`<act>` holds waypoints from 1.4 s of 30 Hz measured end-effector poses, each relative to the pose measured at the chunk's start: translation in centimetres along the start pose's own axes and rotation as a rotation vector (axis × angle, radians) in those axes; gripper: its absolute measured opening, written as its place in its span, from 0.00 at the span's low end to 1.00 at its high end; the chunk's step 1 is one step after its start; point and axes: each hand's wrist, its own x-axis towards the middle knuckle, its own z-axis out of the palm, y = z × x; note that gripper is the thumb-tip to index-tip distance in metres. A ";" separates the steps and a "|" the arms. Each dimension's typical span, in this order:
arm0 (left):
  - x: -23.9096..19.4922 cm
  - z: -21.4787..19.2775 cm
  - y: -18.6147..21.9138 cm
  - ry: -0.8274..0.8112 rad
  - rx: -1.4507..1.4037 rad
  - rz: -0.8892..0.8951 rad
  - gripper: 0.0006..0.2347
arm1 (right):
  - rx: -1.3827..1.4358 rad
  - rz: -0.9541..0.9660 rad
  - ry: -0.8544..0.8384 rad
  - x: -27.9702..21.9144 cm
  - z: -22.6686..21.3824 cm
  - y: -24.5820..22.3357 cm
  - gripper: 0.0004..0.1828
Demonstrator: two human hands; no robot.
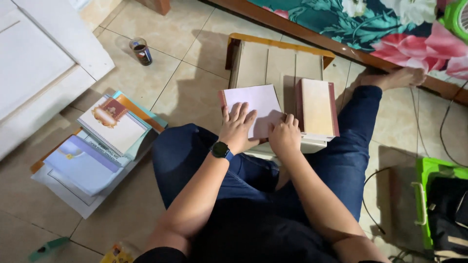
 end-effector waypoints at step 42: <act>2.1 7.5 -5.2 0.616 -0.603 -0.166 0.24 | 0.293 -0.510 0.148 -2.4 -3.4 -2.2 0.23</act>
